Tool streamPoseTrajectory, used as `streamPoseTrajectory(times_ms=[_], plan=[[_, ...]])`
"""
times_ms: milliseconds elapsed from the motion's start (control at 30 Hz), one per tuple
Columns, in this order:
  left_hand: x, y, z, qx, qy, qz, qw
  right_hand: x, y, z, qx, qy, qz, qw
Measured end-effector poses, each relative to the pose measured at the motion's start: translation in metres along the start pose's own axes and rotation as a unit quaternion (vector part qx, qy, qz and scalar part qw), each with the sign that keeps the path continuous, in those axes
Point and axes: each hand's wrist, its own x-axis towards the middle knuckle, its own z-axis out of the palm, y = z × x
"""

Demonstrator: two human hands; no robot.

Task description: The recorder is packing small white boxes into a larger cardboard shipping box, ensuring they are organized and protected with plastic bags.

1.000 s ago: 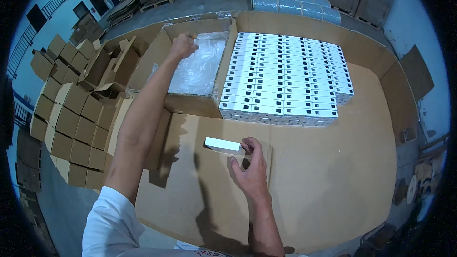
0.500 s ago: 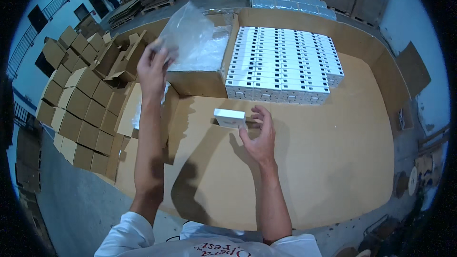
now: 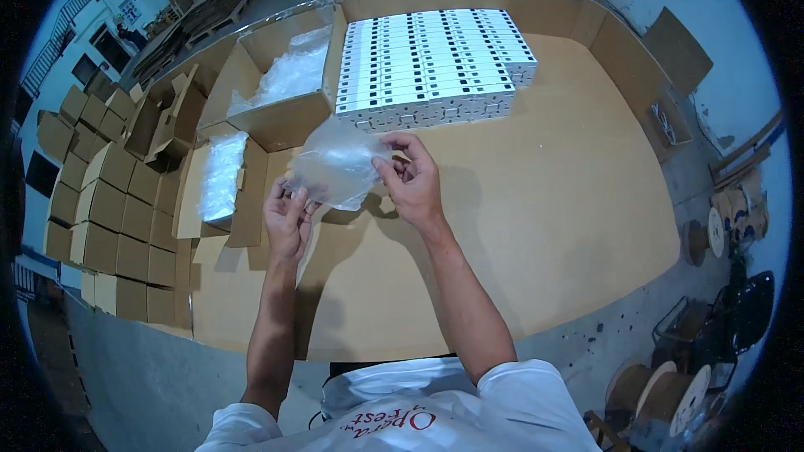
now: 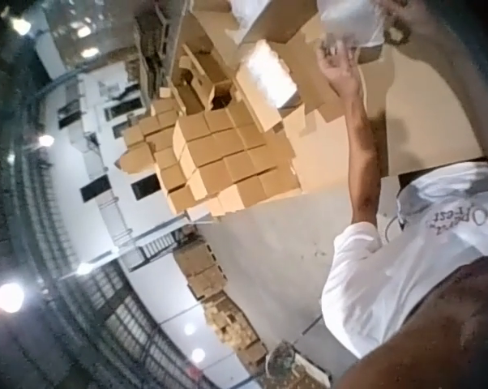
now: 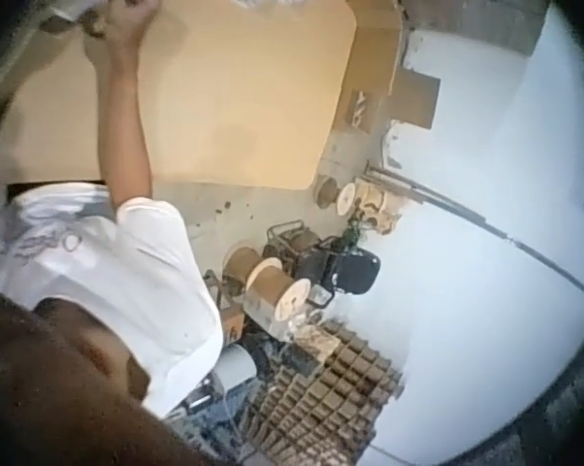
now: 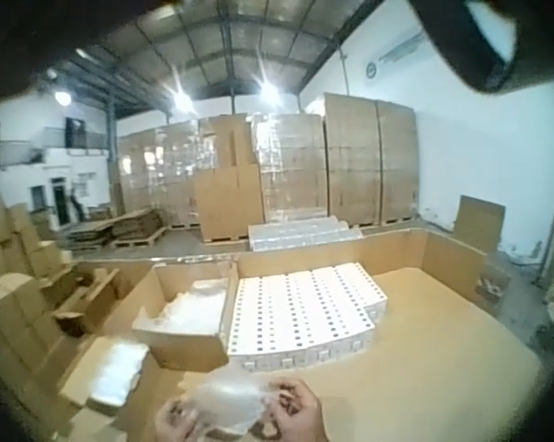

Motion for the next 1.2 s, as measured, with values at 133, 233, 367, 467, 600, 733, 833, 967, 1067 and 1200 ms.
streamPoseTrajectory(times_ms=[133, 233, 367, 467, 600, 733, 833, 967, 1067, 1200], plan=[[-0.005, 0.003, -0.003, 0.027, 0.001, -0.002, 1.0, -0.006, 0.008, -0.005, -0.024, 0.027, -0.009, 0.999], [-0.006, 0.006, -0.008, 0.041, 0.015, -0.01, 0.999, -0.008, 0.01, -0.003, -0.044, 0.04, -0.036, 0.998], [-0.006, 0.007, -0.026, 0.1, 0.003, -0.032, 0.994, -0.006, 0.025, 0.001, -0.117, 0.074, -0.113, 0.984], [0.006, 0.019, -0.019, 0.136, -0.002, -0.048, 0.99, 0.002, 0.034, -0.001, -0.156, 0.069, -0.108, 0.979], [0.008, 0.021, -0.022, 0.203, 0.007, -0.022, 0.979, 0.003, 0.039, 0.004, -0.151, 0.054, -0.122, 0.979], [0.004, 0.024, -0.017, 0.489, 0.052, 0.164, 0.855, 0.002, 0.025, -0.012, -0.136, -0.032, -0.086, 0.986], [0.013, 0.032, -0.008, 0.568, 0.022, 0.339, 0.749, 0.012, 0.007, -0.008, -0.151, -0.072, -0.065, 0.984], [0.013, 0.033, 0.004, 0.564, -0.052, 0.435, 0.7, 0.009, 0.015, -0.003, -0.195, -0.113, -0.081, 0.971], [0.009, 0.034, 0.007, 0.561, -0.069, 0.469, 0.679, 0.01, 0.009, 0.008, -0.226, -0.143, -0.093, 0.959], [0.011, 0.037, 0.003, 0.583, -0.125, 0.454, 0.662, 0.008, 0.009, 0.017, -0.238, -0.174, -0.103, 0.95]])
